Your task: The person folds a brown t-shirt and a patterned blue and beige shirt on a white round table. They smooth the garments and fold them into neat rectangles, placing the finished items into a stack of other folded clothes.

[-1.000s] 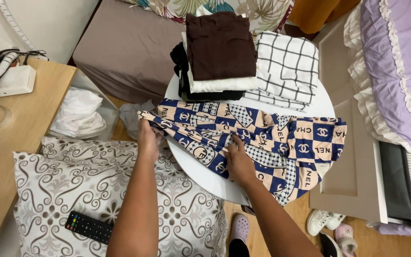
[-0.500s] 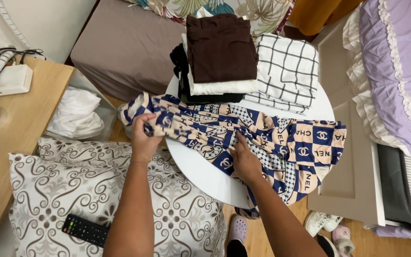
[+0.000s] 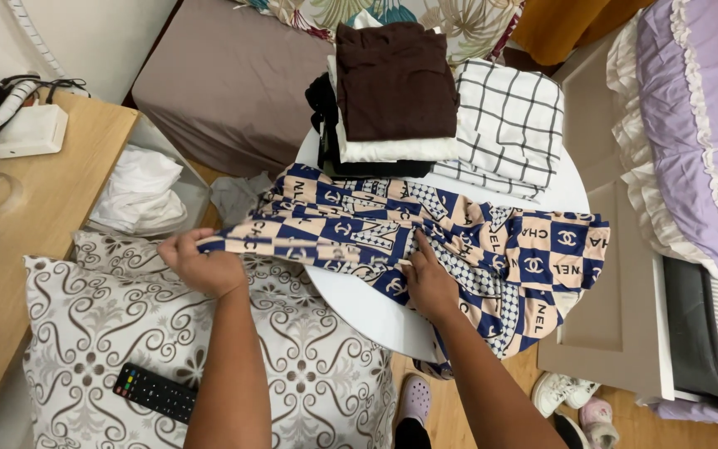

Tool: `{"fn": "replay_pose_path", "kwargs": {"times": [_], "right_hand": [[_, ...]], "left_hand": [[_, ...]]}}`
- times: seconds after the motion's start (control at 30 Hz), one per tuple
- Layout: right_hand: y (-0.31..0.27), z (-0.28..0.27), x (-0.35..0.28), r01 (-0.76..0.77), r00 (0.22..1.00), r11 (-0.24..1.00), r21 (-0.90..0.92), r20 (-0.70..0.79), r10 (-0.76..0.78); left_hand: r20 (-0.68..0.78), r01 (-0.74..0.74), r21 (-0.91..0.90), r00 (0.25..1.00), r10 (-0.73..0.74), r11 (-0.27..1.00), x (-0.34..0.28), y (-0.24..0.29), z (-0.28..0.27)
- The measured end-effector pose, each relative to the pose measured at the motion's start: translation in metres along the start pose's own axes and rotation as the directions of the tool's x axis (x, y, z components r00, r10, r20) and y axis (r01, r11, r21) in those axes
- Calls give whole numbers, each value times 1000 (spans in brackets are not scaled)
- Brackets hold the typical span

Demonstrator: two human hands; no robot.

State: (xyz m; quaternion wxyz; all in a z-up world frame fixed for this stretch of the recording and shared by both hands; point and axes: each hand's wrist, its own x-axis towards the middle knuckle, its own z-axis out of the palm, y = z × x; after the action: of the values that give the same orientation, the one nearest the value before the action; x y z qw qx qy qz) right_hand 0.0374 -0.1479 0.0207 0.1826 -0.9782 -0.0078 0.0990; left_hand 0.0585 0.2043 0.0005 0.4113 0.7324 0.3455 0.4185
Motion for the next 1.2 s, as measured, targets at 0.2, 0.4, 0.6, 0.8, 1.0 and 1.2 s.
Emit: {"fn": "replay_pose_path", "kwargs": {"times": [0.2,0.4,0.6,0.8,1.0,1.2], "right_hand": [[33,15,-13,188,978,807,559,-187,-98],[28,-35,-15,-275,860,679,680,489,-142],[2,-62,15,-148,955,817,557,294,-28],[-7,-40,56,-58,997,862,503,-20,79],[5,-6,70,5,989,949,316,-142,43],[3,1,68,-59,988,935,350,-116,106]], "left_hand": [[200,358,-483,933,-297,799,0,-93,-1],[395,638,-231,751,-529,734,27,-74,-38],[647,892,-253,443,-621,374,79,-201,41],[494,804,-483,578,-650,347,56,-82,91],[500,278,73,821,-277,958,-13,26,86],[825,-500,105,526,205,860,-110,94,63]]}}
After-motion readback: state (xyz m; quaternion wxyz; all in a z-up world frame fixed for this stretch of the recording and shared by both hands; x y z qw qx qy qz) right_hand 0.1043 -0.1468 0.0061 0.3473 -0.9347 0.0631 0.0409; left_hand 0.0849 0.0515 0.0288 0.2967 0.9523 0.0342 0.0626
